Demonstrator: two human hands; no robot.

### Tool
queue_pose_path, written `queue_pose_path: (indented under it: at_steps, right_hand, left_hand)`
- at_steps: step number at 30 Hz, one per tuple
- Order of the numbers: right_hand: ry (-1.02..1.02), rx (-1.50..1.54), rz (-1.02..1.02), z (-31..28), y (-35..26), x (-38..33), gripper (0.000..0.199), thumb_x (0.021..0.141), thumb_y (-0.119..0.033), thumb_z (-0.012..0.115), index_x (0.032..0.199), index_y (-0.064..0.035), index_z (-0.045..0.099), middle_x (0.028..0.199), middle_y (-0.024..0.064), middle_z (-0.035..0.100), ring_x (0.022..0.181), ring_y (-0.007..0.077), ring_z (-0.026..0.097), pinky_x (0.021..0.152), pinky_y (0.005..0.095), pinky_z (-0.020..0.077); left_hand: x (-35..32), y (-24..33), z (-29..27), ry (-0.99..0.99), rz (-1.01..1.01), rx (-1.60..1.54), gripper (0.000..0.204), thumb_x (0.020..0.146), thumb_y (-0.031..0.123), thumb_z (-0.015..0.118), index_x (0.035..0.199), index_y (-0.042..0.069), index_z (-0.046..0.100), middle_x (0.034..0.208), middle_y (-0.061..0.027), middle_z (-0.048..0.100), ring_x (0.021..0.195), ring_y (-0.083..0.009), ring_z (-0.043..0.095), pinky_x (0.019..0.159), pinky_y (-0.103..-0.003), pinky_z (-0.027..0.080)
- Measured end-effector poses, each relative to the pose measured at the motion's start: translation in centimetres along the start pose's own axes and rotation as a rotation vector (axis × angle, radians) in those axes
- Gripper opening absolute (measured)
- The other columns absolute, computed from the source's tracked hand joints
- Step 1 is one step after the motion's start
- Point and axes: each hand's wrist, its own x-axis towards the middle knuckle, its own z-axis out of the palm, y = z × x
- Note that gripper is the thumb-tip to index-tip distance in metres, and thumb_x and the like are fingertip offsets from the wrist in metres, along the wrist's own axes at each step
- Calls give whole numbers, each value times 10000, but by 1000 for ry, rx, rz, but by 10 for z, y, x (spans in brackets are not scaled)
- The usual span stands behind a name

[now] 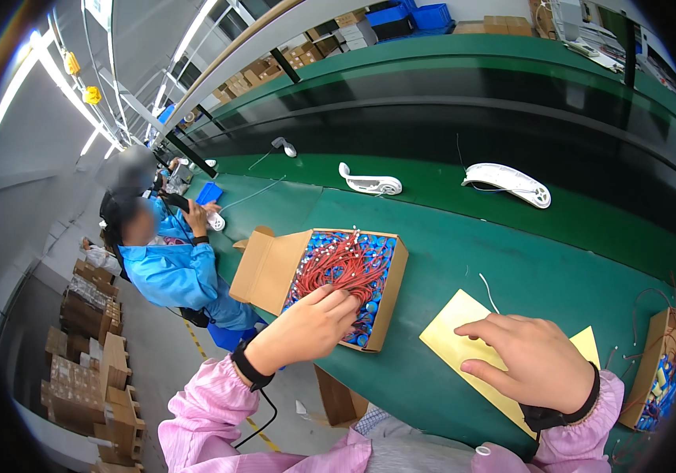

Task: The recorder is assembling battery packs at a factory workbench by applying yellow adhesive tape to group the cells and connecting wires.

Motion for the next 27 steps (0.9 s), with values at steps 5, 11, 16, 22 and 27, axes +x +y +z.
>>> queue_pose_path:
  at_steps: [5, 11, 16, 22, 27]
  right_hand:
    - [-34, -32, -22, 9, -4, 2, 322, 888, -280, 639, 1099, -37, 616, 924, 126, 651, 843, 309, 647, 741, 399, 525]
    - [-75, 81, -88, 40, 5, 19, 357, 886, -290, 639, 1146, -49, 603, 916, 122, 636, 825, 324, 647, 733, 413, 526]
    - [38, 19, -118, 91, -3, 63, 443, 878, -318, 650, 1254, -103, 557, 998, 114, 581, 814, 313, 647, 716, 405, 531]
    - [139, 16, -152, 136, -21, 103, 299, 870, -268, 661, 1117, -100, 644, 933, 96, 531, 760, 275, 646, 647, 389, 534]
    - [197, 179, -130, 148, -25, 112, 131, 850, -193, 671, 912, -83, 709, 878, 71, 523, 709, 261, 640, 607, 399, 514]
  left_hand:
    - [-14, 8, -17, -30, -127, -150, 209, 757, 190, 636, 888, 27, 622, 1072, -61, 565, 1054, -241, 526, 943, -368, 419]
    - [-28, 17, -4, 34, -182, -120, 207, 809, 257, 674, 881, 65, 638, 1130, -40, 565, 1129, -230, 499, 1000, -386, 391]
    - [-27, 10, -7, 103, -160, -90, 170, 815, 262, 678, 887, 109, 664, 1165, -16, 569, 1151, -217, 498, 1015, -396, 380]
    - [-40, 0, 0, 181, -187, -168, 161, 799, 238, 681, 884, 103, 661, 1174, -15, 567, 1138, -221, 505, 1015, -411, 377]
    - [-41, -4, 1, 266, -219, -215, 140, 799, 219, 670, 826, 84, 644, 1146, -31, 571, 1107, -218, 516, 991, -393, 382]
